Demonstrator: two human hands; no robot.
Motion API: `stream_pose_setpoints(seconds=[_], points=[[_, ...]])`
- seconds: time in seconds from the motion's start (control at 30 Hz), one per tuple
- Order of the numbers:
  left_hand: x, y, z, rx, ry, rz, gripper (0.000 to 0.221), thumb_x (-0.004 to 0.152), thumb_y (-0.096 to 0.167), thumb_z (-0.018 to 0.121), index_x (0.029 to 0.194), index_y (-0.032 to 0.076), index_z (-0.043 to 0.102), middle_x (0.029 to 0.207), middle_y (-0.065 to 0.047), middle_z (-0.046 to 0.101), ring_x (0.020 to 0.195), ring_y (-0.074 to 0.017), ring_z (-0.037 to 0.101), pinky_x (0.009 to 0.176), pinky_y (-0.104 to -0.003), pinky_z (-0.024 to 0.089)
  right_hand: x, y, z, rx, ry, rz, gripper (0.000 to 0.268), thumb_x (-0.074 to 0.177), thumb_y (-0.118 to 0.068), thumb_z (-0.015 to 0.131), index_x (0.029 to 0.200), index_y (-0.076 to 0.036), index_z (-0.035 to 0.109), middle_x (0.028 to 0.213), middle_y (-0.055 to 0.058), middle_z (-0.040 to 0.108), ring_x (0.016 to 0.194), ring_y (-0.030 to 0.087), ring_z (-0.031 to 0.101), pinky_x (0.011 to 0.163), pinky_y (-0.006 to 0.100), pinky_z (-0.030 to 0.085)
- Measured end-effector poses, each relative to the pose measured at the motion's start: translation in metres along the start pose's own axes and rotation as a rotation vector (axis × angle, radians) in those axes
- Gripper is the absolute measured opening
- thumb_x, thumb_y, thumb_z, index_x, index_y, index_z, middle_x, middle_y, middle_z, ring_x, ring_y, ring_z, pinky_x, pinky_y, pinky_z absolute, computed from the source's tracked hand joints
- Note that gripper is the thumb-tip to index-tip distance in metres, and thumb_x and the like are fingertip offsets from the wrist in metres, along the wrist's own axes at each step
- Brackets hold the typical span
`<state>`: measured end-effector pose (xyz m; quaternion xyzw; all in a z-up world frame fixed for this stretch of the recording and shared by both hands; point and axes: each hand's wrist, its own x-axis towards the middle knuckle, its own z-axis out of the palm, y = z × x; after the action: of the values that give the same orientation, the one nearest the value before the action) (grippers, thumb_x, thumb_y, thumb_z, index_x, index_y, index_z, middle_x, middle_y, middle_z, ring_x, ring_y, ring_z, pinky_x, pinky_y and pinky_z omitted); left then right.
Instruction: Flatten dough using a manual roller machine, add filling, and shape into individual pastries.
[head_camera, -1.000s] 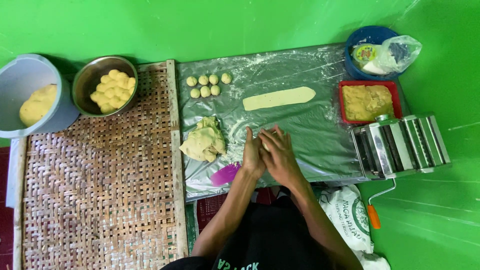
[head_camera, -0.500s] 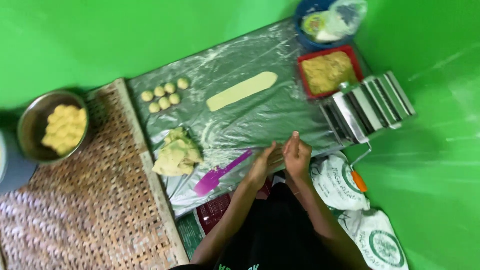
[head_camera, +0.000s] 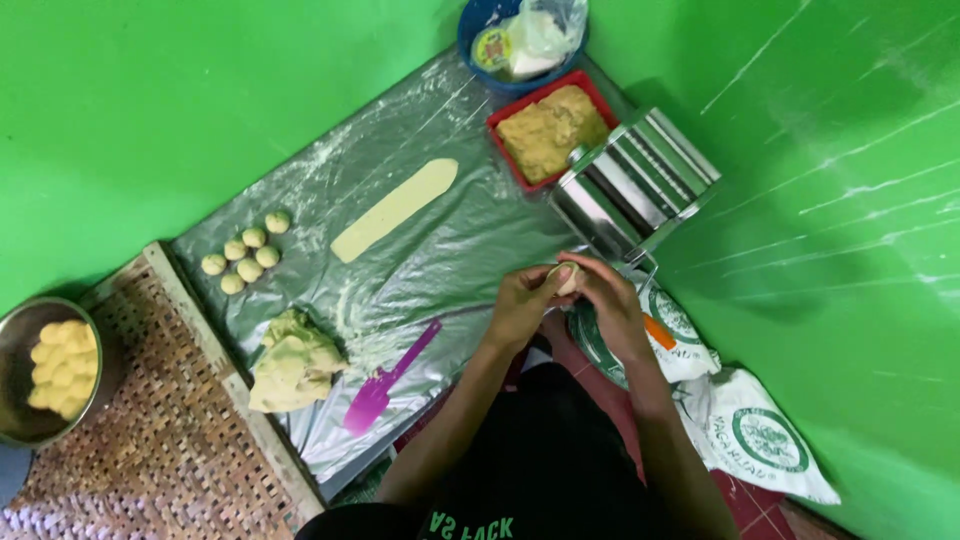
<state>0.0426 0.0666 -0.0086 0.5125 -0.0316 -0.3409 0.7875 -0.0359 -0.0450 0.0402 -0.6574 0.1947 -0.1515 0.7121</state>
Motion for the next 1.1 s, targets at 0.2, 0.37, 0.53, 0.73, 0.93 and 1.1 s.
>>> stream_pose_setpoints(seconds=[0.2, 0.37, 0.53, 0.73, 0.93, 1.1], points=[[0.014, 0.011, 0.047, 0.057, -0.022, -0.023, 0.037, 0.092, 0.023, 0.08, 0.117, -0.003, 0.073, 0.086, -0.011, 0.074, 0.082, -0.0142, 0.072, 0.076, -0.026, 0.061, 0.017, -0.012, -0.055, -0.171, -0.011, -0.236, 0.039, 0.086, -0.002, 0.08, 0.124, 0.001, 0.073, 0.107, 0.02, 0.074, 0.092, 0.021, 0.07, 0.08, 0.037, 0.06], [0.028, -0.011, 0.064, 0.097, 0.077, -0.006, 0.036, 0.08, 0.02, 0.091, 0.108, 0.0, 0.077, 0.09, -0.011, 0.077, 0.081, -0.0136, 0.073, 0.074, -0.027, 0.061, 0.026, -0.014, -0.074, 0.072, 0.019, -0.167, 0.037, 0.089, 0.005, 0.073, 0.126, 0.007, 0.067, 0.117, 0.02, 0.069, 0.1, 0.02, 0.066, 0.09, 0.034, 0.056], [0.039, -0.026, 0.064, 0.044, 0.159, -0.003, 0.028, 0.082, 0.012, 0.088, 0.103, -0.002, 0.077, 0.087, -0.012, 0.077, 0.078, -0.0157, 0.074, 0.074, -0.03, 0.063, 0.038, -0.014, -0.098, 0.011, -0.115, -0.182, 0.049, 0.082, 0.009, 0.077, 0.129, 0.006, 0.065, 0.123, 0.02, 0.069, 0.105, 0.023, 0.067, 0.09, 0.036, 0.057], [0.055, -0.005, 0.084, -0.041, 0.038, 0.011, 0.038, 0.089, 0.01, 0.083, 0.115, -0.012, 0.067, 0.087, -0.022, 0.072, 0.081, -0.0282, 0.075, 0.076, -0.042, 0.065, 0.062, -0.012, -0.114, -0.091, -0.113, -0.245, 0.046, 0.085, 0.006, 0.078, 0.129, 0.006, 0.067, 0.108, 0.02, 0.075, 0.094, 0.022, 0.071, 0.086, 0.037, 0.06], [0.069, -0.022, 0.074, 0.109, -0.04, 0.066, 0.029, 0.082, 0.008, 0.087, 0.106, -0.003, 0.075, 0.088, -0.012, 0.075, 0.082, -0.0167, 0.074, 0.078, -0.032, 0.064, 0.075, -0.014, -0.124, -0.111, -0.179, -0.205, 0.045, 0.084, 0.011, 0.074, 0.128, 0.007, 0.066, 0.108, 0.026, 0.073, 0.091, 0.029, 0.071, 0.085, 0.043, 0.059], [0.086, -0.035, 0.078, 0.042, 0.034, 0.07, 0.022, 0.084, 0.004, 0.084, 0.1, -0.007, 0.074, 0.082, -0.014, 0.075, 0.075, -0.0172, 0.074, 0.073, -0.029, 0.064, 0.088, -0.013, -0.128, -0.071, -0.145, -0.06, 0.035, 0.088, 0.001, 0.076, 0.123, 0.001, 0.072, 0.103, 0.016, 0.075, 0.092, 0.017, 0.066, 0.085, 0.035, 0.058]])
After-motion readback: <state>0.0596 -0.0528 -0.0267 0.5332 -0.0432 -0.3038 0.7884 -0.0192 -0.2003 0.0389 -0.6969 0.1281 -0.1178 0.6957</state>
